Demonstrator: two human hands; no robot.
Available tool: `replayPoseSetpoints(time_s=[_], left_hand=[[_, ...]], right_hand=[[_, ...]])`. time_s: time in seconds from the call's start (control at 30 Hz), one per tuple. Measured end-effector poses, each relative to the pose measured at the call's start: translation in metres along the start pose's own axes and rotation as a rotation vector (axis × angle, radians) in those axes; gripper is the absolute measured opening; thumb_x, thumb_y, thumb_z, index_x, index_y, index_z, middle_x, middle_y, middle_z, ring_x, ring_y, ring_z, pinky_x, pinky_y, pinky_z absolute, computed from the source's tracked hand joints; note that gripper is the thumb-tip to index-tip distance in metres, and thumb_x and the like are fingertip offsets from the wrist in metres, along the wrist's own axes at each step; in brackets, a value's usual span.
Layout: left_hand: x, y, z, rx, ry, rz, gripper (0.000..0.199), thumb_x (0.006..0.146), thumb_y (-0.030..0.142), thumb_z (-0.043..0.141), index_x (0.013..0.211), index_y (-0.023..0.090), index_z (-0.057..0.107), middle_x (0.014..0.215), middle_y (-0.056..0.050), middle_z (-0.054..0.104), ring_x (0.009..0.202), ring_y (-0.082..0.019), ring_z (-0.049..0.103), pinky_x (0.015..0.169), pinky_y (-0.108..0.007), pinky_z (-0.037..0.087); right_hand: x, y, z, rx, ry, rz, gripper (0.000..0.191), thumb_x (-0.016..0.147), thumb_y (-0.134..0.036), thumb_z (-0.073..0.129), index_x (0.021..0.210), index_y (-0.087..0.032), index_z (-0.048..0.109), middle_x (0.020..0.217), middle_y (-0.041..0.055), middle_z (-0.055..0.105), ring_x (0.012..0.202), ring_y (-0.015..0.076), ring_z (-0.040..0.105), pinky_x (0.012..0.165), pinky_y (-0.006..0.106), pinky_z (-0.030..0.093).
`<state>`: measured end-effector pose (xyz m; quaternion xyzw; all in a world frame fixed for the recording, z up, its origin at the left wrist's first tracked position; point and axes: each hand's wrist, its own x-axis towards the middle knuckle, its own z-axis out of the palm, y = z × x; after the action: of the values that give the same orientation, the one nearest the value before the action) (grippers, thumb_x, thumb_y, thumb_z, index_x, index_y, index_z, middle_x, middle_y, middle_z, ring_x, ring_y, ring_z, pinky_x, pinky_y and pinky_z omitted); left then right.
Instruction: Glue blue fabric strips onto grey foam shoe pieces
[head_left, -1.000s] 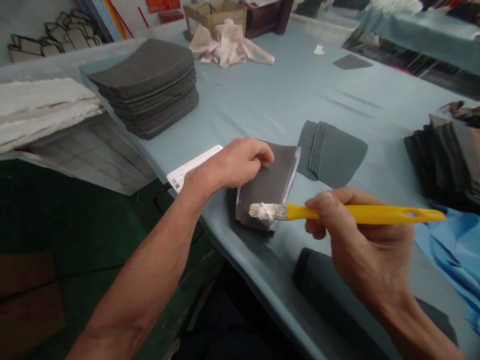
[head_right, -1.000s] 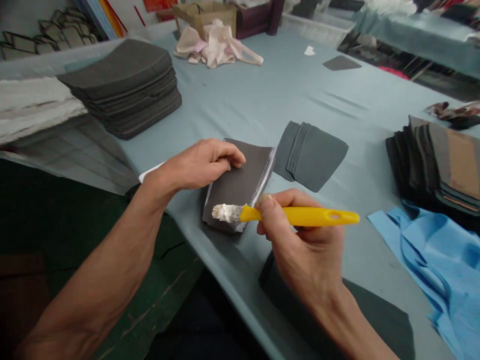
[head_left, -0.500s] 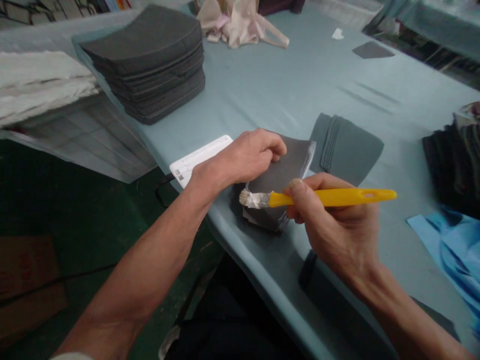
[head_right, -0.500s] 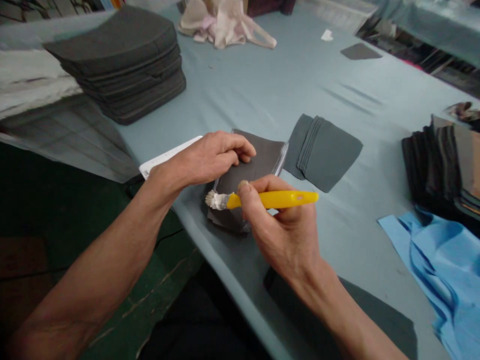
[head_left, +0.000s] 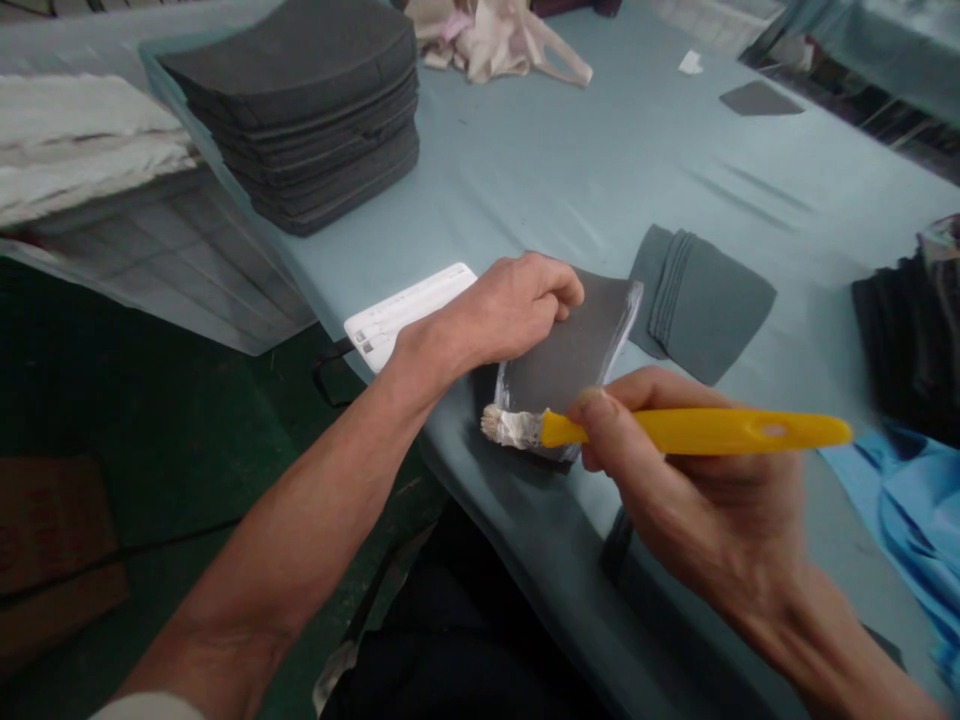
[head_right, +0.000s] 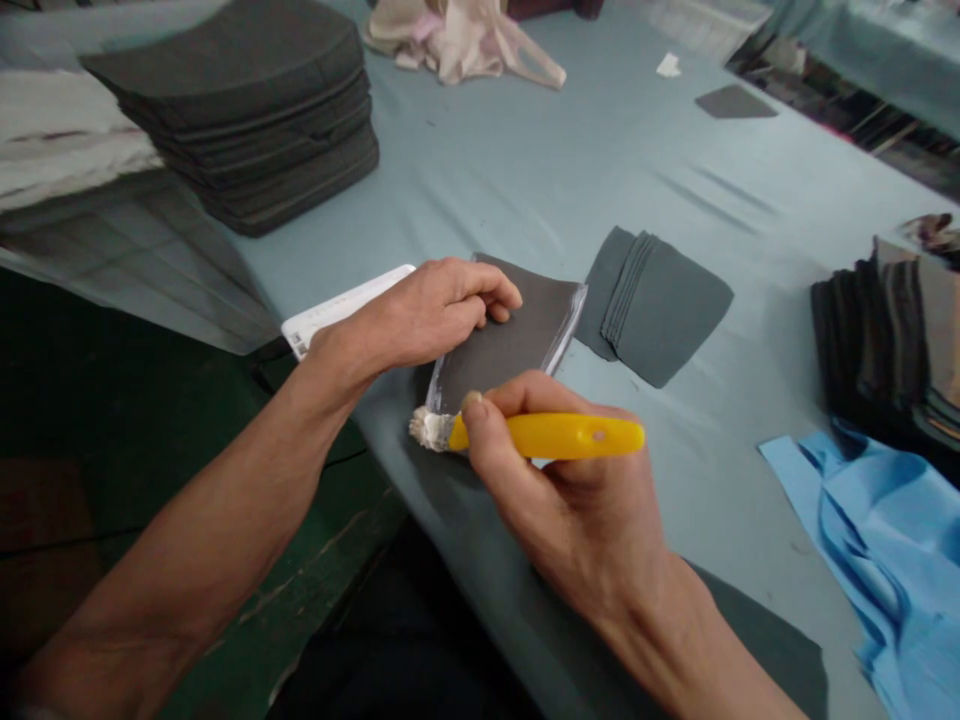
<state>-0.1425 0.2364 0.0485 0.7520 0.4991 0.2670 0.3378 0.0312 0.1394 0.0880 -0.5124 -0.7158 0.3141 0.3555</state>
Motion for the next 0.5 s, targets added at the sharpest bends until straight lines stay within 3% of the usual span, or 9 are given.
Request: replayPoseSetpoints(time_s=[0.1, 0.23, 0.37, 0.5], left_hand=[[0.0, 0.0, 0.0, 0.015, -0.005, 0.013, 0.044, 0.08, 0.001, 0.047, 0.106, 0.016, 0.079, 0.109, -0.004, 0.081, 0.102, -0.018, 0.073, 0.096, -0.031, 0.054], [0.0, 0.002, 0.0, 0.045, -0.003, 0.023, 0.043, 0.082, 0.002, 0.046, 0.106, 0.017, 0.079, 0.109, -0.004, 0.081, 0.101, -0.018, 0.072, 0.097, -0.033, 0.054], [-0.002, 0.005, 0.001, 0.125, 0.006, 0.031, 0.041, 0.085, 0.003, 0.046, 0.107, 0.017, 0.078, 0.11, -0.005, 0.08, 0.102, -0.019, 0.071, 0.099, -0.034, 0.053], [-0.007, 0.009, 0.003, 0.217, 0.004, 0.082, 0.041, 0.089, 0.004, 0.043, 0.107, 0.017, 0.076, 0.11, -0.005, 0.079, 0.103, -0.019, 0.071, 0.097, -0.035, 0.053]], right_hand=[[-0.008, 0.0, -0.005, -0.027, -0.045, 0.013, 0.033, 0.093, -0.034, 0.074, 0.062, -0.025, 0.066, 0.047, -0.0038, 0.059, 0.036, 0.0107, 0.048, 0.035, 0.022, 0.035], [-0.011, 0.004, -0.003, 0.003, 0.018, -0.017, 0.029, 0.095, -0.034, 0.074, 0.068, -0.025, 0.069, 0.052, -0.0037, 0.063, 0.04, 0.0109, 0.051, 0.038, 0.022, 0.038], [-0.014, 0.004, 0.0, 0.037, 0.023, 0.001, 0.033, 0.094, -0.032, 0.074, 0.063, -0.024, 0.066, 0.049, -0.0039, 0.059, 0.039, 0.0102, 0.049, 0.038, 0.021, 0.037], [-0.029, -0.004, -0.017, 0.013, 0.047, 0.039, 0.031, 0.092, -0.037, 0.075, 0.063, -0.025, 0.069, 0.049, -0.0027, 0.063, 0.034, 0.0111, 0.05, 0.032, 0.022, 0.036]])
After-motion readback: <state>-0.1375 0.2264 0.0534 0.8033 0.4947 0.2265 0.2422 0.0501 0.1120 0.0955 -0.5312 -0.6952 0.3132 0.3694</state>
